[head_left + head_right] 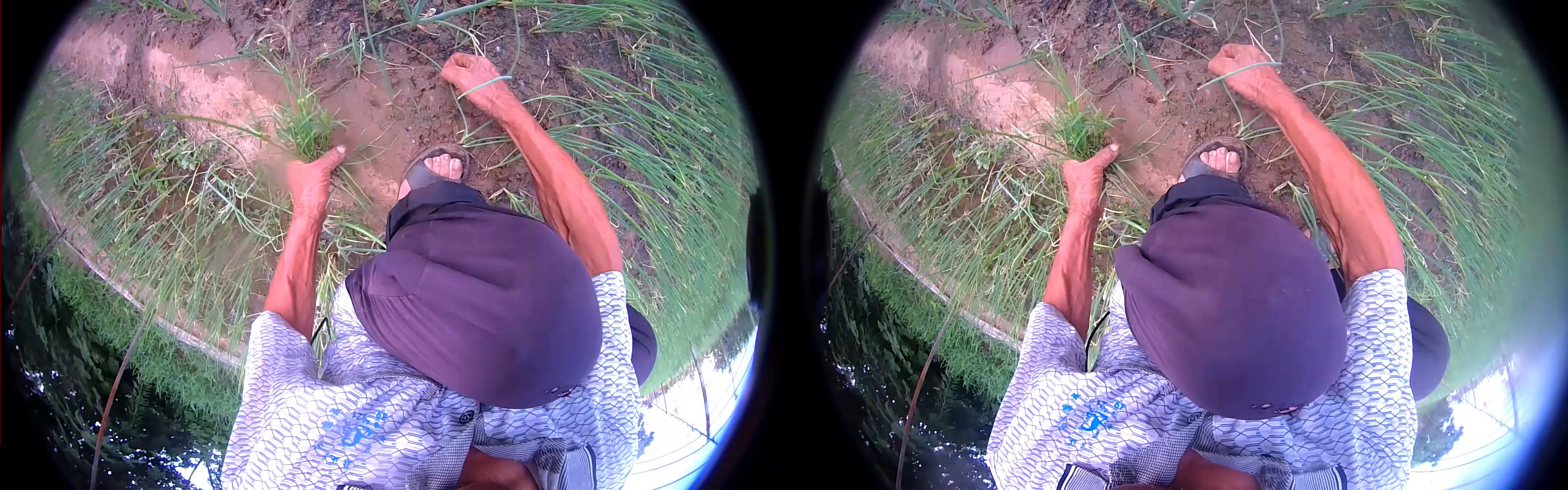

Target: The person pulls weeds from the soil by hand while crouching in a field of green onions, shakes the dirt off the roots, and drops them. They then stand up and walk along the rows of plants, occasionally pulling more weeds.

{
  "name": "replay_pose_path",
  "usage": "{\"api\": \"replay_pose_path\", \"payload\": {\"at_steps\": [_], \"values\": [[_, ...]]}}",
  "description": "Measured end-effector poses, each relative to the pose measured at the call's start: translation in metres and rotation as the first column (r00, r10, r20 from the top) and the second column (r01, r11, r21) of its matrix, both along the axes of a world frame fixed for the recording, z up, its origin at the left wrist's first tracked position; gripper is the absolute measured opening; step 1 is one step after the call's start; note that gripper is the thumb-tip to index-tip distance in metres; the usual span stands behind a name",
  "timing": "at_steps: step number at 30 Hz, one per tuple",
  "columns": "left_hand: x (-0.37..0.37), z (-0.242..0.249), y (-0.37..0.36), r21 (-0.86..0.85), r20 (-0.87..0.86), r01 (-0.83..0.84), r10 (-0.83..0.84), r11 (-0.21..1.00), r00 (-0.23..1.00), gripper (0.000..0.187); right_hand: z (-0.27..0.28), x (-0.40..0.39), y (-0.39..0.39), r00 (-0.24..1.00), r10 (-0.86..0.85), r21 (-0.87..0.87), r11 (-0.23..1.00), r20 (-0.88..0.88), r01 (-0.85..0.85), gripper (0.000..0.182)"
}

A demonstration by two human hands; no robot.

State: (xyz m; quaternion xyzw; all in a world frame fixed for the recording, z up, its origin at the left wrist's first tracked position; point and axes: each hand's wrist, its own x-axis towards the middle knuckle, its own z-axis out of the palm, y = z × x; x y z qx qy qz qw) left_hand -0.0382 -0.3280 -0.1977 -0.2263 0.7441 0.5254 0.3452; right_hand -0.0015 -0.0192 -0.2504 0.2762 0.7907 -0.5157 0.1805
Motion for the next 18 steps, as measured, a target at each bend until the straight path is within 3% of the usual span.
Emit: {"api": "replay_pose_path", "payload": {"at_steps": [2, 5, 6, 7, 9, 12, 13, 15, 18], "values": [[-0.008, 0.013, 0.026, -0.129, -0.062, 0.202, -0.211, 0.971, 0.976, 0.029, 0.014, 0.008, 0.009, 0.990, 0.080, 0.012, 0.997, 0.114, -0.082, 0.027], [-0.004, -0.061, 0.018, -0.219, -0.489, 0.348, -0.412, 0.911, 0.769, 0.037, 0.027, 0.017, -0.010, 0.932, 0.357, 0.221, 0.906, 0.061, -0.361, 0.029], [-0.006, -0.029, 0.039, -0.483, -0.352, 0.399, -0.590, 0.779, 0.727, 0.041, 0.008, 0.026, -0.018, 0.893, 0.449, 0.302, 0.854, -0.017, -0.424, 0.029], [-0.006, -0.031, 0.044, -0.509, -0.366, 0.420, -0.631, 0.751, 0.684, 0.039, 0.005, 0.029, -0.026, 0.844, 0.536, 0.386, 0.779, 0.002, -0.495, 0.027], [-0.007, -0.033, 0.049, -0.565, -0.382, 0.452, -0.704, 0.691, 0.599, 0.036, -0.005, 0.035, -0.040, 0.833, 0.553, 0.492, 0.734, -0.030, -0.469, 0.024], [-0.010, -0.021, 0.058, -0.496, -0.303, 0.445, -0.628, 0.746, 0.717, 0.028, -0.007, 0.036, -0.043, 0.867, 0.497, 0.411, 0.785, 0.026, -0.462, 0.022], [-0.012, -0.015, 0.059, -0.466, -0.288, 0.420, -0.582, 0.779, 0.761, 0.026, -0.004, 0.038, -0.043, 0.858, 0.511, 0.456, 0.753, 0.050, -0.475, 0.021], [-0.011, -0.019, 0.054, -0.472, -0.346, 0.407, -0.589, 0.782, 0.730, 0.025, -0.002, 0.033, -0.049, 0.846, 0.532, 0.528, 0.730, -0.040, -0.434, 0.014], [-0.008, -0.019, 0.051, -0.424, -0.215, 0.448, -0.568, 0.787, 0.795, 0.041, -0.005, 0.025, -0.054, 0.831, 0.556, 0.529, 0.698, 0.025, -0.483, 0.015]]}}
